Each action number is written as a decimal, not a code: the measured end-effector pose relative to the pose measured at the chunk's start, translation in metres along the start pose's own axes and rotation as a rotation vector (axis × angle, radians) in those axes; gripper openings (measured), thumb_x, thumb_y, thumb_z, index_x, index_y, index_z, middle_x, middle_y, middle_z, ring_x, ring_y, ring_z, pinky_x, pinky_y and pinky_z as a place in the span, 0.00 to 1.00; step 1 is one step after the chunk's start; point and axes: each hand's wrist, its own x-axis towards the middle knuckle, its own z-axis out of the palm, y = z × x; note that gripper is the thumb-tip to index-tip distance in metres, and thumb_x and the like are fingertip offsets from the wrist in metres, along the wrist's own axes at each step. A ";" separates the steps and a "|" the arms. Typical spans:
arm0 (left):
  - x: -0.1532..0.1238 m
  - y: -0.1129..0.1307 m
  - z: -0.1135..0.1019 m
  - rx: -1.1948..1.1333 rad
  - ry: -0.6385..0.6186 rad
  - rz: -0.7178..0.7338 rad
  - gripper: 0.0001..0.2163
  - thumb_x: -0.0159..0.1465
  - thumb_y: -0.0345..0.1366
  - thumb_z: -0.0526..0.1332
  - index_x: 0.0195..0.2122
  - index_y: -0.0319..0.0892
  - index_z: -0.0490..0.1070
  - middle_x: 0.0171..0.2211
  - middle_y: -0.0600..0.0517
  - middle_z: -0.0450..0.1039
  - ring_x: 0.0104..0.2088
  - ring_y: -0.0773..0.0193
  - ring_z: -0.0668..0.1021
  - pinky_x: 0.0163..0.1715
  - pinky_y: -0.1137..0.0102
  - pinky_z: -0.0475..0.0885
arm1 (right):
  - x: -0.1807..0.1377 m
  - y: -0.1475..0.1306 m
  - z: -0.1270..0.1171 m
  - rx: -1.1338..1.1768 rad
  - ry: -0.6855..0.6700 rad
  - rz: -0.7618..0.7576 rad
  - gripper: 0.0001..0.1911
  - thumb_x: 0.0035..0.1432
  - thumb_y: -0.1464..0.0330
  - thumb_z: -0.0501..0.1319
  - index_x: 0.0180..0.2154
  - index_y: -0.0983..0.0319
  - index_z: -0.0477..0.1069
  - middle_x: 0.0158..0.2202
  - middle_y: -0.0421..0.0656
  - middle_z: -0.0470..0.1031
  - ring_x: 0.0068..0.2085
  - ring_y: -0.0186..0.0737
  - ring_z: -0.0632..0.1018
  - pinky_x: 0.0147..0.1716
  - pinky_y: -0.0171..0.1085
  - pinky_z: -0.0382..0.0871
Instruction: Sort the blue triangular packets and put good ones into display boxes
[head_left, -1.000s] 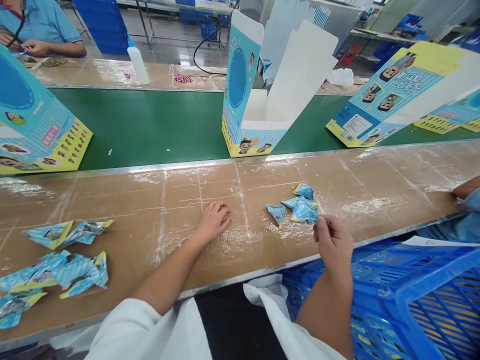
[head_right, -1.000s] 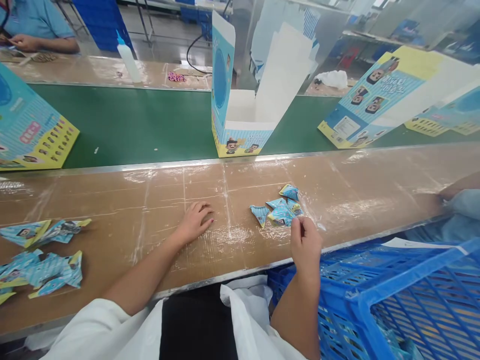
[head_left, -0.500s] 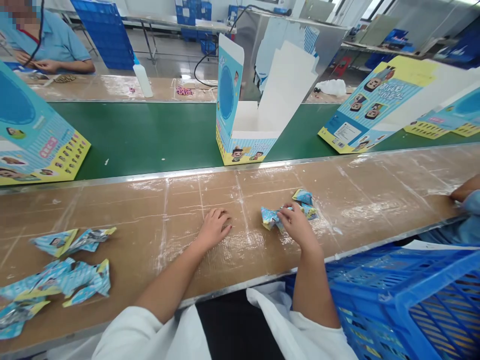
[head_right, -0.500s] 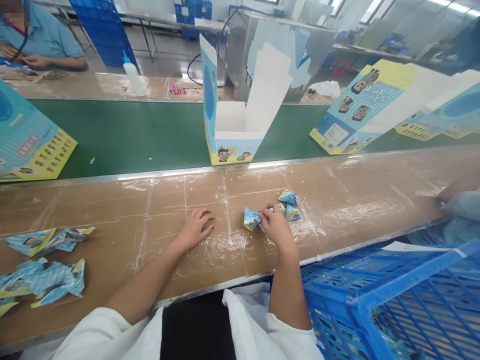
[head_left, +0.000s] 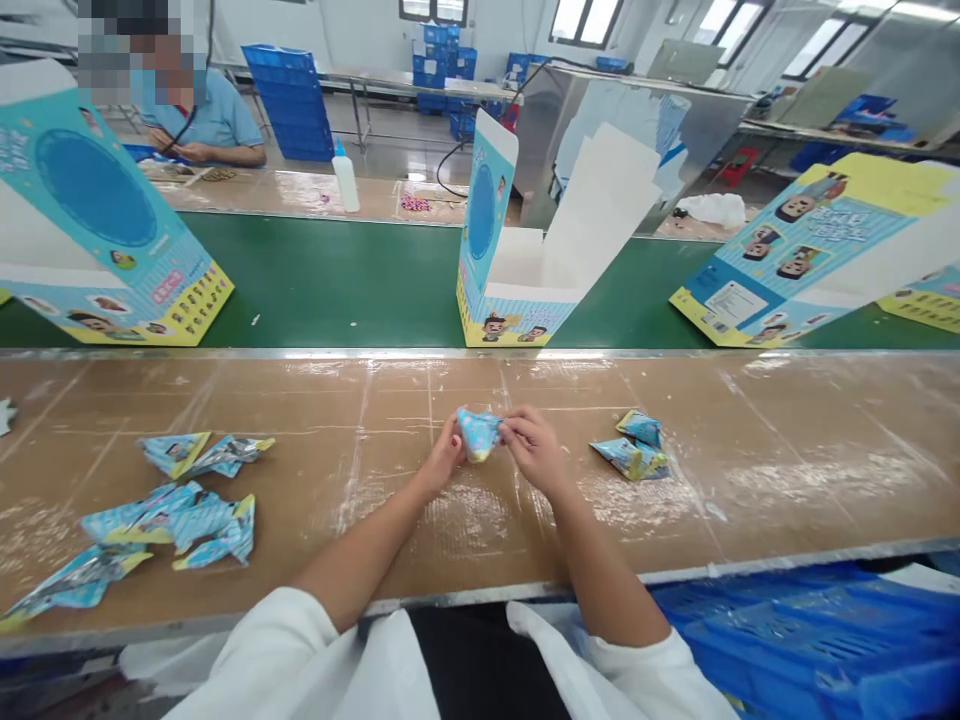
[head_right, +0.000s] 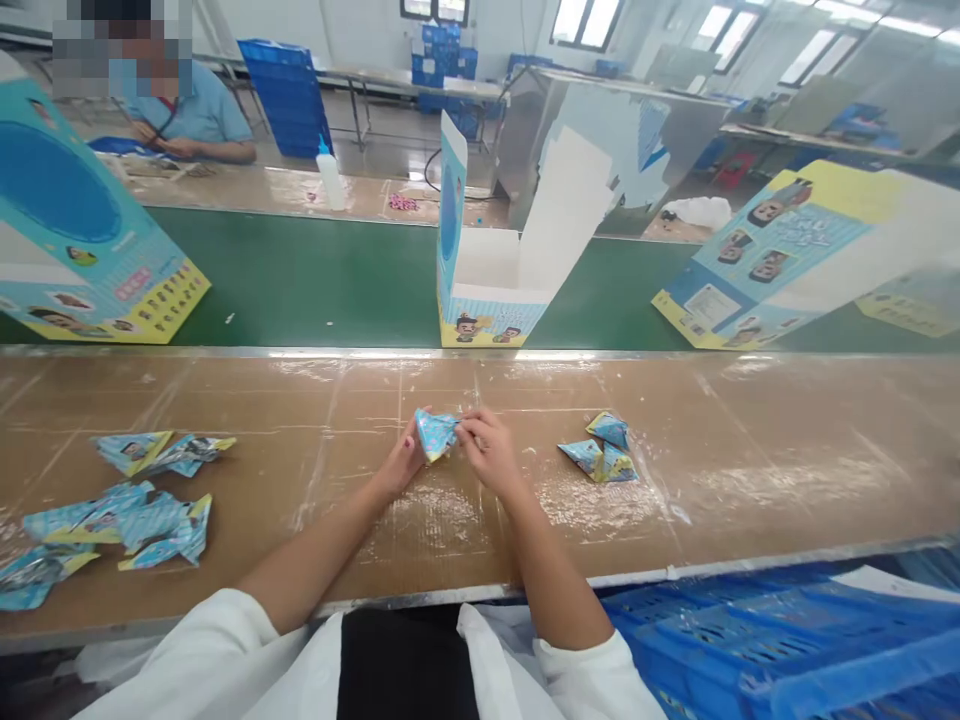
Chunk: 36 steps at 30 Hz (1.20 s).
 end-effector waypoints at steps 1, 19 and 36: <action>0.002 -0.001 -0.002 -0.039 0.046 -0.003 0.46 0.50 0.69 0.57 0.63 0.47 0.50 0.57 0.41 0.66 0.51 0.53 0.74 0.47 0.61 0.69 | 0.005 0.002 0.012 0.005 -0.047 -0.038 0.17 0.63 0.59 0.54 0.26 0.59 0.71 0.30 0.45 0.71 0.33 0.39 0.73 0.34 0.39 0.69; -0.004 0.013 -0.010 0.252 0.152 -0.061 0.30 0.49 0.54 0.69 0.46 0.41 0.66 0.38 0.51 0.71 0.36 0.64 0.73 0.40 0.69 0.68 | -0.006 0.043 0.048 -0.044 -0.148 0.084 0.22 0.61 0.51 0.54 0.23 0.60 0.60 0.22 0.38 0.62 0.25 0.34 0.63 0.28 0.34 0.57; 0.004 0.002 -0.016 -0.015 0.368 -0.051 0.34 0.51 0.69 0.56 0.39 0.40 0.67 0.33 0.49 0.70 0.28 0.66 0.74 0.23 0.73 0.68 | -0.009 0.024 0.027 0.876 0.018 0.453 0.28 0.52 0.45 0.58 0.21 0.59 0.53 0.17 0.31 0.47 0.17 0.27 0.49 0.14 0.28 0.47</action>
